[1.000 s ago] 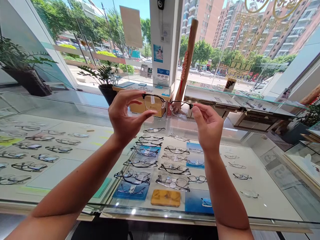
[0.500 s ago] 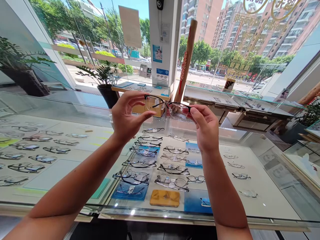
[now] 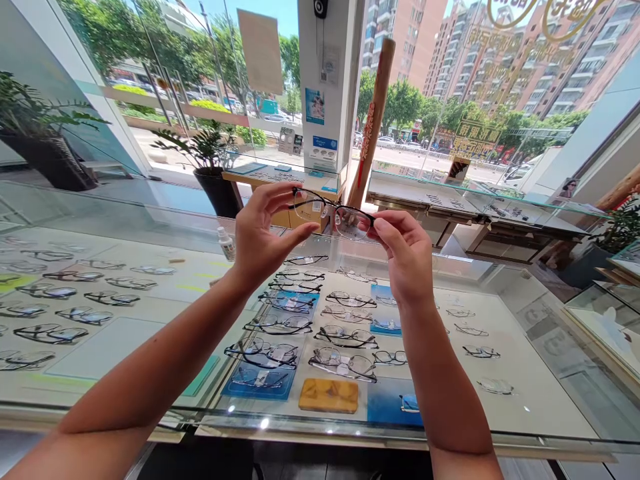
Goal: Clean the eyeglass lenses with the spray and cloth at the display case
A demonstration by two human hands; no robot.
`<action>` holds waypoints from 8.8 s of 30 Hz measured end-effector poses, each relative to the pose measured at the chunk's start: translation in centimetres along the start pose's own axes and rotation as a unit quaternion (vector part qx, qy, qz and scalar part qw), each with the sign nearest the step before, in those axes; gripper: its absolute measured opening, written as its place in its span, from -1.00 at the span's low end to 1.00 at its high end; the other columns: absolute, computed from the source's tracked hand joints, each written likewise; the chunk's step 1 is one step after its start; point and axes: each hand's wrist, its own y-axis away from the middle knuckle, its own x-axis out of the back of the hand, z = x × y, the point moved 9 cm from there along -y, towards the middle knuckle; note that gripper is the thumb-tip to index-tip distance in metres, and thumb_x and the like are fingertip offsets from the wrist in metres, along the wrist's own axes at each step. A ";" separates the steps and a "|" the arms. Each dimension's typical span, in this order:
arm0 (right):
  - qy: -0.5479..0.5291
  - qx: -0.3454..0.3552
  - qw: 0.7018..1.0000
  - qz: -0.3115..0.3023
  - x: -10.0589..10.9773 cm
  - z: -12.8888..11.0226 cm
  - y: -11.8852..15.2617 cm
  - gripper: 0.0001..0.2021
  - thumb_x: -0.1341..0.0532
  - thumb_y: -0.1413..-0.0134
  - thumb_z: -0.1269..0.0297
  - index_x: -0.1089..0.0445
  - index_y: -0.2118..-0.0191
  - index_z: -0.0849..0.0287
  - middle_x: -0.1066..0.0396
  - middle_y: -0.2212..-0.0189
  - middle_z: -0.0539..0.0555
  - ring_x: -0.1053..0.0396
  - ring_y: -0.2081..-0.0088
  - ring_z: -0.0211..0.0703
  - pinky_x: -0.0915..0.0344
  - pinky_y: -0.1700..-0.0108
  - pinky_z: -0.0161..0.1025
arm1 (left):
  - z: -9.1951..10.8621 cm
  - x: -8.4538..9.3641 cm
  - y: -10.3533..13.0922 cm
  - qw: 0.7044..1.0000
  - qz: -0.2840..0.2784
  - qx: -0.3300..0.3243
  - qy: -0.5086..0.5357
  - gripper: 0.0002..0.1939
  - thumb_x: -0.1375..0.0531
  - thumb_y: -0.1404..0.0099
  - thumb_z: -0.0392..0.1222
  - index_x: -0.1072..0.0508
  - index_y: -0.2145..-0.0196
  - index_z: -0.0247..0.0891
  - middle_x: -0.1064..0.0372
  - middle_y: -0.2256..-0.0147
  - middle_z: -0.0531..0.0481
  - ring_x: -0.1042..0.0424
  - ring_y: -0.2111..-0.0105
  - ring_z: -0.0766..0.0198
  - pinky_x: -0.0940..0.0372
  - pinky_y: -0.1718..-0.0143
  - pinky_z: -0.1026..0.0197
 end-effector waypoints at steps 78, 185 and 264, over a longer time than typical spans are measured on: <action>0.327 -0.016 0.943 0.052 8.2 8.1 4.8 -0.59 -0.23 -0.30 -0.01 -0.19 0.51 0.05 -0.19 0.58 -0.09 -0.16 0.46 -0.18 -0.19 0.32 -0.18 | -4.3 -14.7 6.0 0.886 -0.428 0.163 -0.066 -0.76 -0.28 -0.31 -0.03 -0.67 0.33 -0.22 -0.40 0.55 0.04 -0.25 0.54 0.30 -0.06 0.43 0.21; 0.148 0.086 0.979 -0.108 -2.4 -1.5 0.3 -0.74 -0.42 -0.28 -0.01 -0.52 0.29 0.06 -0.37 0.43 -0.03 -0.25 0.44 -0.25 -0.11 0.44 -0.22 | 1.9 -6.5 0.6 0.898 -0.181 0.221 0.334 -0.64 -0.49 -0.28 0.12 -0.59 0.27 -0.23 -0.52 0.24 -0.04 -0.54 0.24 0.27 -0.54 0.15 0.17; 0.318 0.189 0.926 0.076 -0.8 -1.4 1.0 -0.76 -0.25 -0.17 0.34 -0.42 0.04 0.07 -0.44 0.00 0.10 -0.45 0.28 -0.16 -0.29 0.40 -0.18 | -2.5 -6.8 2.6 0.884 -0.202 0.286 0.310 -0.68 -0.45 -0.33 0.08 -0.56 0.20 -0.21 -0.62 0.10 -0.12 -0.63 0.05 0.12 -0.66 0.22 0.16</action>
